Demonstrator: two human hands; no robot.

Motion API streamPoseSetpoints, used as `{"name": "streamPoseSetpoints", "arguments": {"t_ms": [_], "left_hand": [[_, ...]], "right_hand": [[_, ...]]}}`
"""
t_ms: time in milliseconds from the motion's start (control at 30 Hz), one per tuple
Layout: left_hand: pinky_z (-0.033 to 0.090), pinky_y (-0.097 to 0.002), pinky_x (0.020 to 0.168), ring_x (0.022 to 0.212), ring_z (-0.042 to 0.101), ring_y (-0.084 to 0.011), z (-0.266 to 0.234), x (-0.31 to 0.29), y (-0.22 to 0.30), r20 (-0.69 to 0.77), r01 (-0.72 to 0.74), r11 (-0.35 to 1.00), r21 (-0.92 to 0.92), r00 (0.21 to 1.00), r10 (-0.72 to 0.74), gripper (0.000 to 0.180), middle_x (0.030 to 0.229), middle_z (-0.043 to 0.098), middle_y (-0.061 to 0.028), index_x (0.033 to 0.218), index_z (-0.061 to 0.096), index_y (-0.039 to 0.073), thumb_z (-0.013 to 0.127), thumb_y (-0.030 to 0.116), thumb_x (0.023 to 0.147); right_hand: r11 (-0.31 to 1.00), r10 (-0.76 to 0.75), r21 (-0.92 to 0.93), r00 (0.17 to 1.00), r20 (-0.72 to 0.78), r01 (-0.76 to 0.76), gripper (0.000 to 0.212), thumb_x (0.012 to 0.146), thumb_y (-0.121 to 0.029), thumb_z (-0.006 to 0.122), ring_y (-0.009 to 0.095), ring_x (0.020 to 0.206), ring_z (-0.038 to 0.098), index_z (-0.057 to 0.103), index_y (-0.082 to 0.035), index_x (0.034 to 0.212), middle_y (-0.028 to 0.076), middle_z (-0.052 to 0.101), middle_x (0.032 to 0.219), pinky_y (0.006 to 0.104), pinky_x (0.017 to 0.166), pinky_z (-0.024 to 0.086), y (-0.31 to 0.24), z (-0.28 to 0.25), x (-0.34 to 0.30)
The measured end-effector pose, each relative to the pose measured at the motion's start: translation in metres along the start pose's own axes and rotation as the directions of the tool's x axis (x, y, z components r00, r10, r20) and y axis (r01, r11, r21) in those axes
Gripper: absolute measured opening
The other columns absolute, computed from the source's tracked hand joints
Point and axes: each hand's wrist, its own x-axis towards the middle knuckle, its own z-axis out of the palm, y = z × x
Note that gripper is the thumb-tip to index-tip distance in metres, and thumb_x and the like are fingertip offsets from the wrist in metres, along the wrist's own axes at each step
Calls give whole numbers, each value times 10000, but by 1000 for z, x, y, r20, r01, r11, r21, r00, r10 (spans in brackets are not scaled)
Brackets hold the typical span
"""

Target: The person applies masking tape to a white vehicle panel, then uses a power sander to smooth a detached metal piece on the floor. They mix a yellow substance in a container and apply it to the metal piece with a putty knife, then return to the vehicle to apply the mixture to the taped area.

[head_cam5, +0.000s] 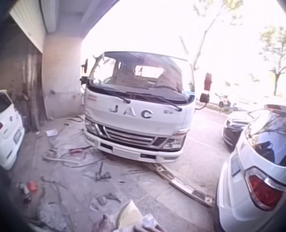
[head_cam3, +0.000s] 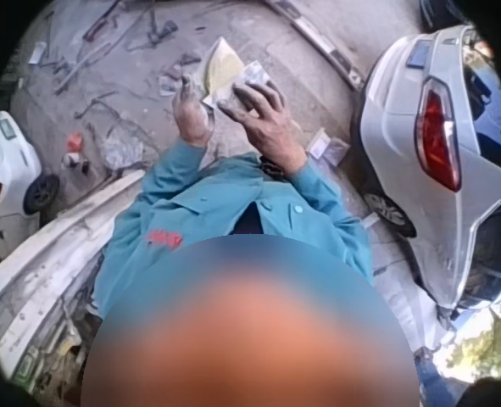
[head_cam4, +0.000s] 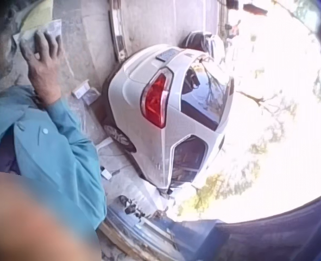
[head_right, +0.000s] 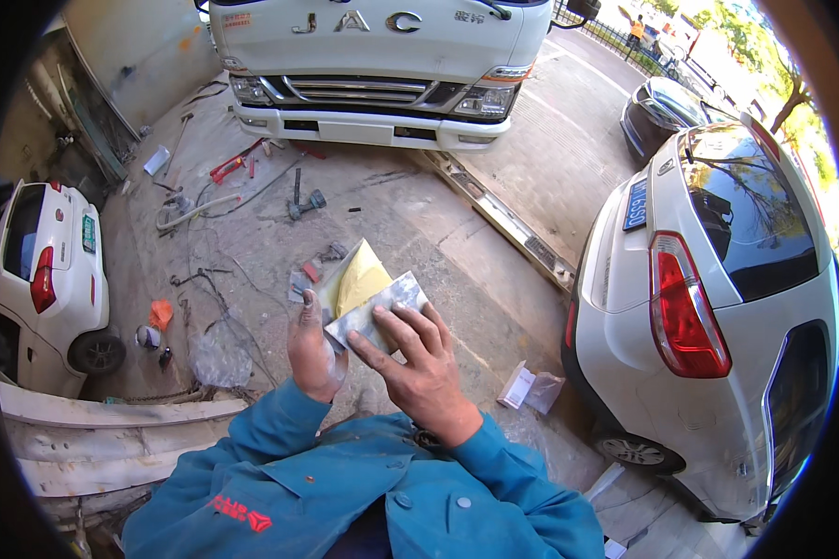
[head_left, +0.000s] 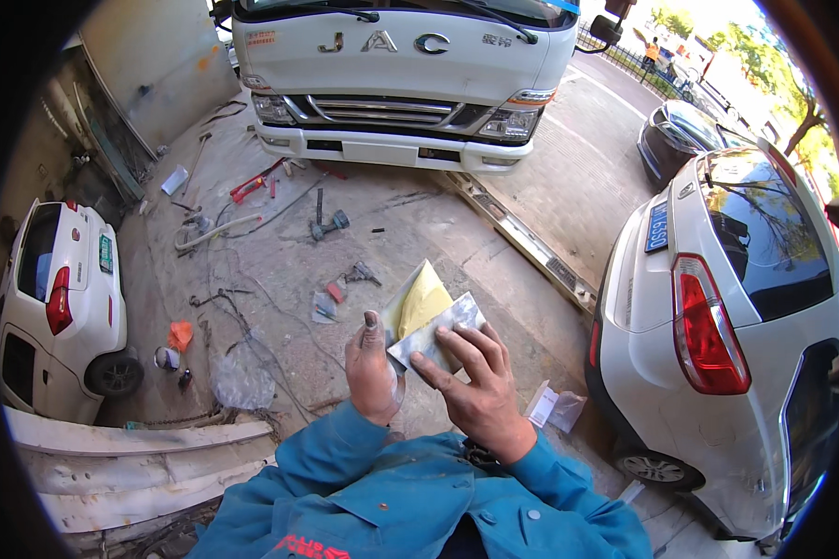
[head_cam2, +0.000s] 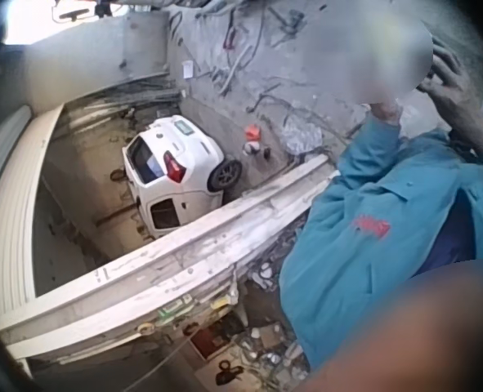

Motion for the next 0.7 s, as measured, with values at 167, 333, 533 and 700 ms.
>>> {"name": "streamPoseSetpoints", "arguments": {"t_ms": [167,333,533,700], "left_hand": [[577,-389,1036,1171,739,-246,-17,5,0,-35,-186,948,259,979,202,642,1305,748,-172,1373,667,-117,526,487,1210],[562,-430,969,1092,725,-343,-4,-5,2,381,-590,425,686,789,481,527,1240,734,-223,1306,704,-121,490,354,1227],[577,-450,948,1100,725,-397,3,-1,7,450,-622,322,714,760,470,506,1220,724,-246,1336,715,-103,460,321,1232],[577,-415,999,1148,734,-328,-7,4,-2,131,-395,731,556,911,392,554,1264,734,-218,1364,701,-103,492,392,1227]], "right_hand": [[974,70,212,997,33,-76,482,920,25,780,324,1169,753,794,-167,1362,113,787,1276,448,979,607,20,-8,-1],[776,396,557,916,-63,-297,381,994,108,714,360,1170,761,771,-27,1345,180,777,1305,421,974,619,9,-16,23],[892,107,435,992,63,-124,450,946,95,745,383,1182,750,767,-55,1370,165,770,1321,448,987,629,11,2,-3],[874,147,457,986,75,-165,433,963,88,739,379,1228,746,781,-70,1364,167,779,1324,439,999,631,30,-14,-11]]}}
